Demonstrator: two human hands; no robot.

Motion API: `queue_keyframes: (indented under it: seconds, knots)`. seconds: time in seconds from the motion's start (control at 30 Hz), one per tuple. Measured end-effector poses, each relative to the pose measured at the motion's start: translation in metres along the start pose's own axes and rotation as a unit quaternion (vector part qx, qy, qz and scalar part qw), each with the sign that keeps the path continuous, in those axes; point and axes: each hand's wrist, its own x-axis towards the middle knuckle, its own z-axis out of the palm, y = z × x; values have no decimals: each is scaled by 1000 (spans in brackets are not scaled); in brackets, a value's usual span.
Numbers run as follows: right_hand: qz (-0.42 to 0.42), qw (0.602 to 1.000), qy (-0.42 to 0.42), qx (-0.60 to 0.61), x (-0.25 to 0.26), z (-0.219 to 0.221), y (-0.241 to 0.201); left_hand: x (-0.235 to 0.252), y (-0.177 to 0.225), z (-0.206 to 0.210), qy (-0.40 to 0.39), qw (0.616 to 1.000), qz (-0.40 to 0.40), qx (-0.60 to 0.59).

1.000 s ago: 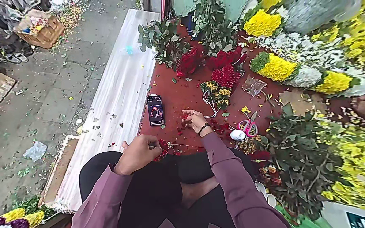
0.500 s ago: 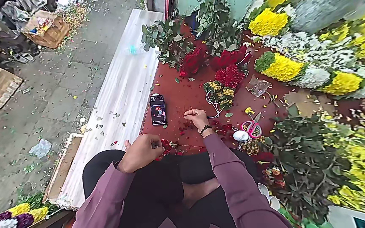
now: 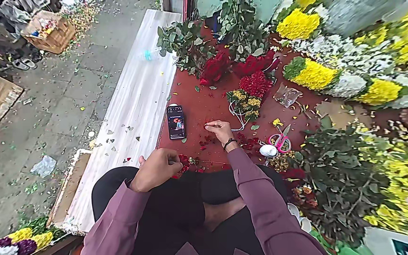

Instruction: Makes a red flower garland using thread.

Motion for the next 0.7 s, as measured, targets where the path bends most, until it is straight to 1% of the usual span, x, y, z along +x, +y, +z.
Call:
queue_keyframes:
  seconds: [0.07, 0.13, 0.27, 0.37, 0.47, 0.57, 0.7]
  knots:
    - [39, 999, -2, 9, 1, -2, -7, 0, 1, 0, -1, 1000, -9, 6]
    - [54, 998, -4, 13, -7, -4, -16, 0, 1, -1, 0, 1000, -12, 7]
    - [87, 994, -29, 67, -23, -7, -31, 0, 1, 0, 1, 1000, -7, 6]
    - [68, 994, -28, 86, -35, -5, -36, 0, 1, 0, 0, 1000, -7, 8]
    - [24, 994, -37, 97, -46, -5, -27, 0, -1, 1, 1, 1000, -1, 3]
    - [12, 991, -39, 127, -54, -2, -39, 0, -2, 1, 0, 1000, 10, -8]
    - [-3, 990, -45, 131, -61, 1, -52, 0, -1, 0, -2, 1000, 9, -9]
